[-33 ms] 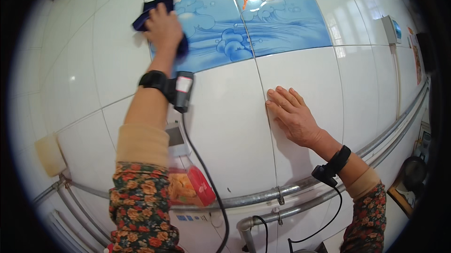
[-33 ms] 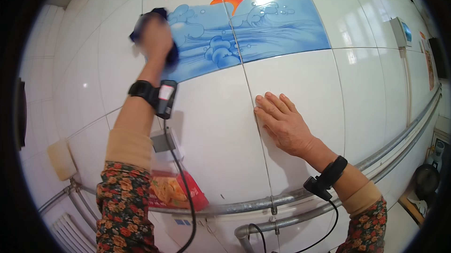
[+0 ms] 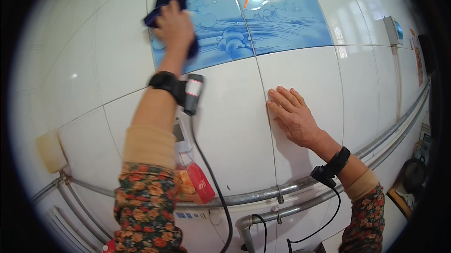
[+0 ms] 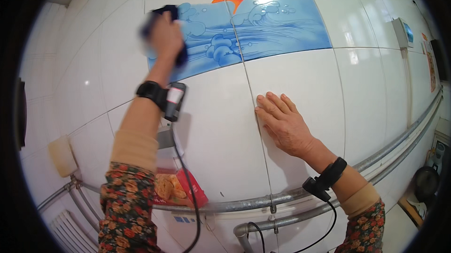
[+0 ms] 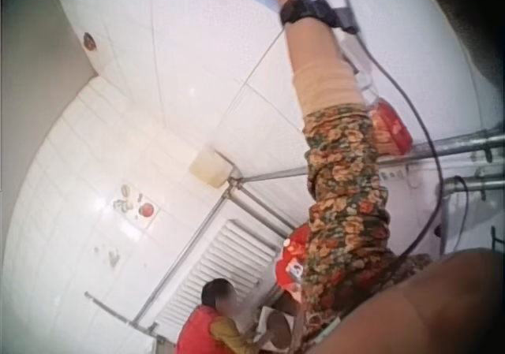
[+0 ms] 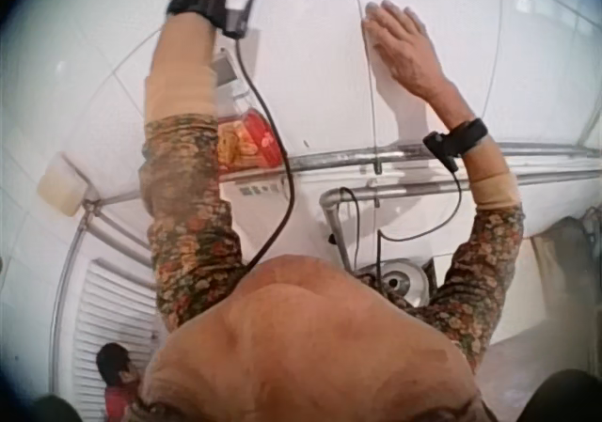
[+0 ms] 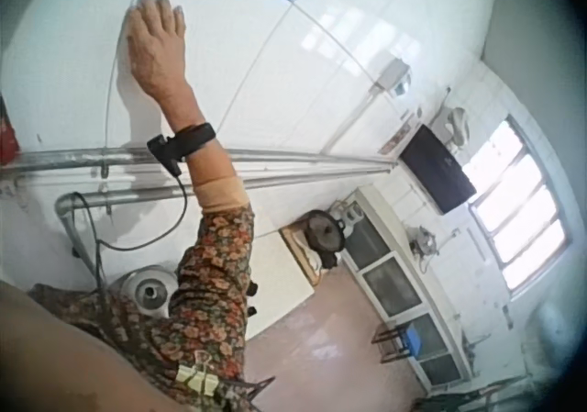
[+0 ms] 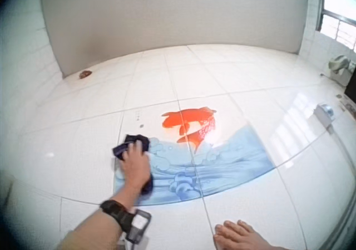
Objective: The person wipes a decorative wall tile with a dark cloth, then cleans two horizontal metal pipes mounted on the wall using a white cloth and later a dark cloth. The person scrubs along the length of the pipes and around pipe joints.
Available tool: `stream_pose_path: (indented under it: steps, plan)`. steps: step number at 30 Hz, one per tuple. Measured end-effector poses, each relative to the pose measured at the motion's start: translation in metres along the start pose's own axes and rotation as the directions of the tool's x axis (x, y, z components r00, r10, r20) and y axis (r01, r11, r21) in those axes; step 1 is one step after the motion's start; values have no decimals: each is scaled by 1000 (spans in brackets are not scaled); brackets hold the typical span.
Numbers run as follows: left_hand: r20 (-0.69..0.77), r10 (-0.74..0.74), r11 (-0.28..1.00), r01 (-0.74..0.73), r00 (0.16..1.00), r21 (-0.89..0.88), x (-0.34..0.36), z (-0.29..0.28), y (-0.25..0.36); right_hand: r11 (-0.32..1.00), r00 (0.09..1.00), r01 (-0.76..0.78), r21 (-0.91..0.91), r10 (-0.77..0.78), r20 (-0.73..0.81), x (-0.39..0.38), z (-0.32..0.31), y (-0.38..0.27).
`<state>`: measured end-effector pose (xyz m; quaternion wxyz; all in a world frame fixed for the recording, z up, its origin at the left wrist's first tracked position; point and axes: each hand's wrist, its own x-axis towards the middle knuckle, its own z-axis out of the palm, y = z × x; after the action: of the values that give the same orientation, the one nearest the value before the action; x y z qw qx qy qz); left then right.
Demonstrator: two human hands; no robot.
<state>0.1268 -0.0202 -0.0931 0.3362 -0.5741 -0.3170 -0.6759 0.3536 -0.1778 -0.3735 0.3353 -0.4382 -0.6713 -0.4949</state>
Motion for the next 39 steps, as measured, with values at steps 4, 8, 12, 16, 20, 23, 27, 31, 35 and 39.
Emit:
stream_pose_path:
  steps: [4,8,12,16,20,23,27,31,35,39]
  plan:
    - [-129,309,951,-310,942,16,-91,6,84,994,999,-49,100,51,-13,-22,3,-16]
    - [-54,520,833,-520,853,-190,-147,-10,87,990,997,-72,125,72,7,-43,4,-18]
    - [-16,410,912,-410,912,28,-141,-27,22,987,992,-79,141,63,114,-69,-9,-13]
    - [-99,-112,989,120,989,80,-128,-23,3,963,949,-177,205,111,296,-99,-34,-9]
    - [-145,-143,986,154,979,64,-161,-8,71,839,953,-295,457,293,77,-99,-40,-4]
    - [65,287,956,-281,956,-86,-228,-17,128,771,893,-225,596,408,-192,-64,-24,-5]
    - [91,429,828,-352,898,-436,-247,-40,138,700,819,-76,710,450,-357,-2,6,-26]
    - [382,481,658,-37,789,-752,-217,-64,104,654,699,-108,748,586,-411,38,32,-41]
    - [344,396,597,45,852,-801,-254,-119,59,937,773,-302,175,348,-530,55,49,-34]
    - [503,507,481,254,700,-839,-389,-207,43,956,810,-279,-88,185,-557,120,47,-14]
